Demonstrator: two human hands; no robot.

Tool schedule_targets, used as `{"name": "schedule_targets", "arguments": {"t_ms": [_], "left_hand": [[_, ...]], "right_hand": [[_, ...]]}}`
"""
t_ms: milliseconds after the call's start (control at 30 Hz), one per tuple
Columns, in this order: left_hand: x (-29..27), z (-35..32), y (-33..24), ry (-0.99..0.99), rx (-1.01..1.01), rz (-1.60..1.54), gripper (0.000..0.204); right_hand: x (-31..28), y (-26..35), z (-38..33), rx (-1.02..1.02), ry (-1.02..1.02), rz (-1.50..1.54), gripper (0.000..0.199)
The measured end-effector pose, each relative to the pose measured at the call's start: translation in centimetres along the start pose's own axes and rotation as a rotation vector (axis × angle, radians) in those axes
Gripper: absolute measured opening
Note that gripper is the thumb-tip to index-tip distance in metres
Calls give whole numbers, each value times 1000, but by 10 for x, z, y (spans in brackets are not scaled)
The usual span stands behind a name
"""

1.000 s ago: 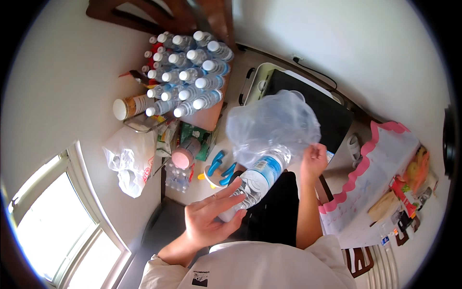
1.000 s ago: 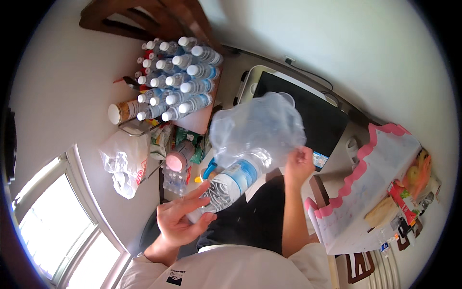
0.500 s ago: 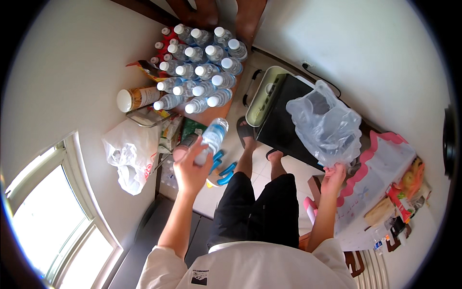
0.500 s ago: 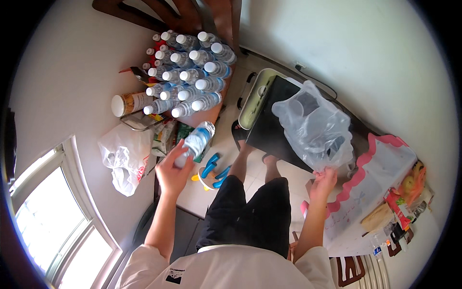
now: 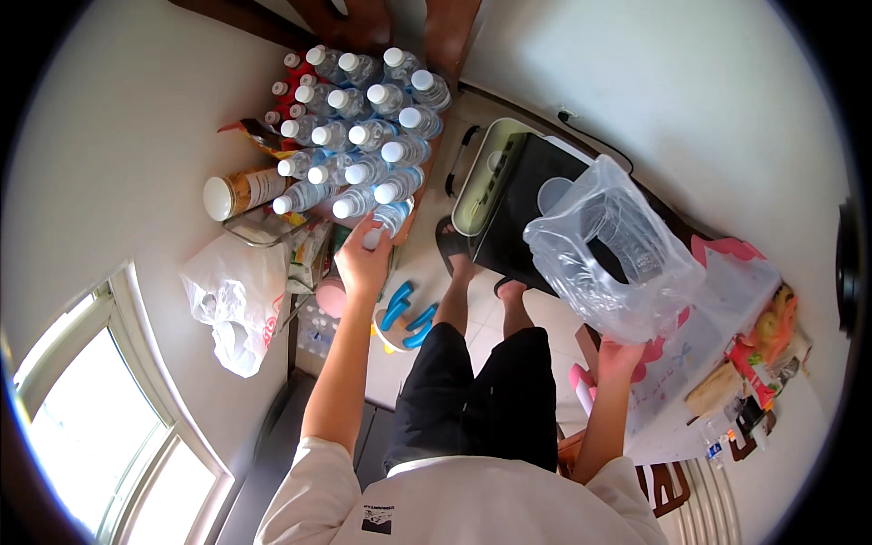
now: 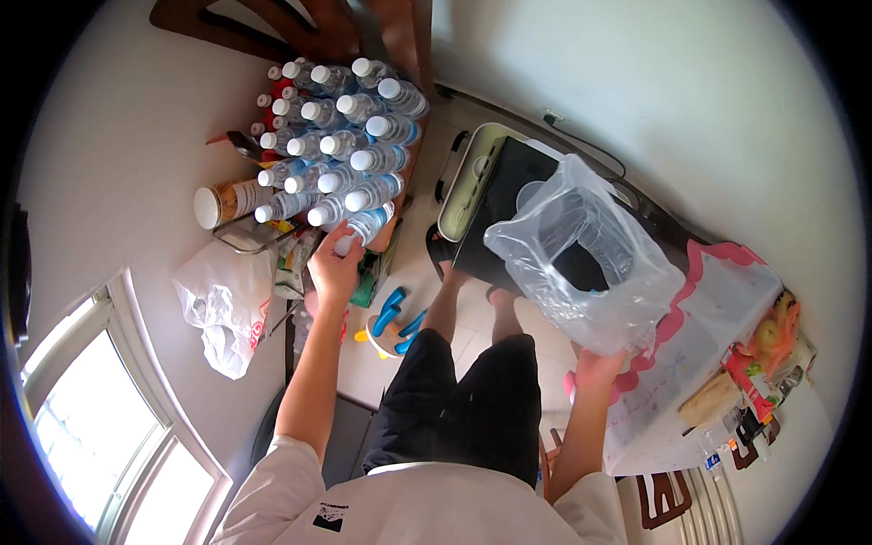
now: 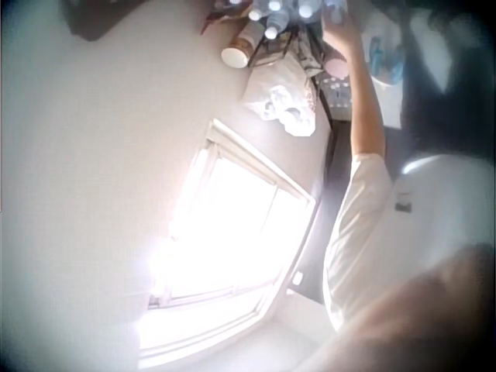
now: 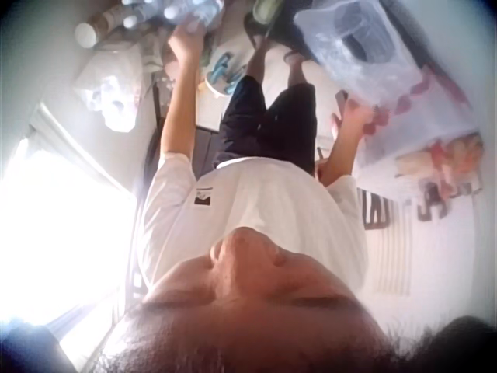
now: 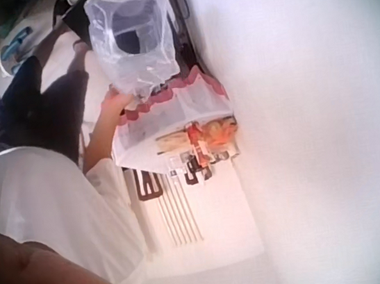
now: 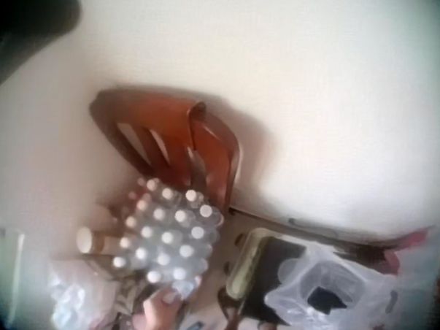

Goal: The person carries a plastic bag of groceries and a pack of water bottles through the apartment. They place the groceries on the floor near the entrance, then walk to a dining area and unpack the water bottles onto a table, arranging them alongside other bottles and food items.

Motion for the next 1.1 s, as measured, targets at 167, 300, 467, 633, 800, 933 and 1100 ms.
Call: {"name": "schedule_targets", "arguments": {"t_ms": [167, 300, 467, 633, 800, 933, 1100], "left_hand": [[14, 3, -9, 40, -78, 52, 30], [8, 4, -20, -25, 86, 121, 30], [8, 7, -12, -27, 105, 53, 34], [-2, 0, -31, -76, 178, 175, 46], [-21, -34, -61, -109, 197, -105, 56], [-8, -72, -142, 209, 470, -44, 81], [33, -103, -222, 523, 782, 18, 85]], "right_hand": [[-1, -8, -10, 95, -72, 22, 54], [-5, -14, -8, 76, -94, 41, 58], [-13, -18, -6, 81, -134, 29, 58], [-7, -12, -5, 61, -65, -2, 54], [9, -12, -14, 94, -78, 10, 47], [-3, -17, -15, 121, -125, -83, 41], [-20, -40, -13, 257, -30, -20, 33]]}}
Point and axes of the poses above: each hand's wrist, its own z-axis towards the middle knuckle, its own x-axis out of the palm, y = z × x, the point moved 10 cm from there along z, towards the middle knuckle
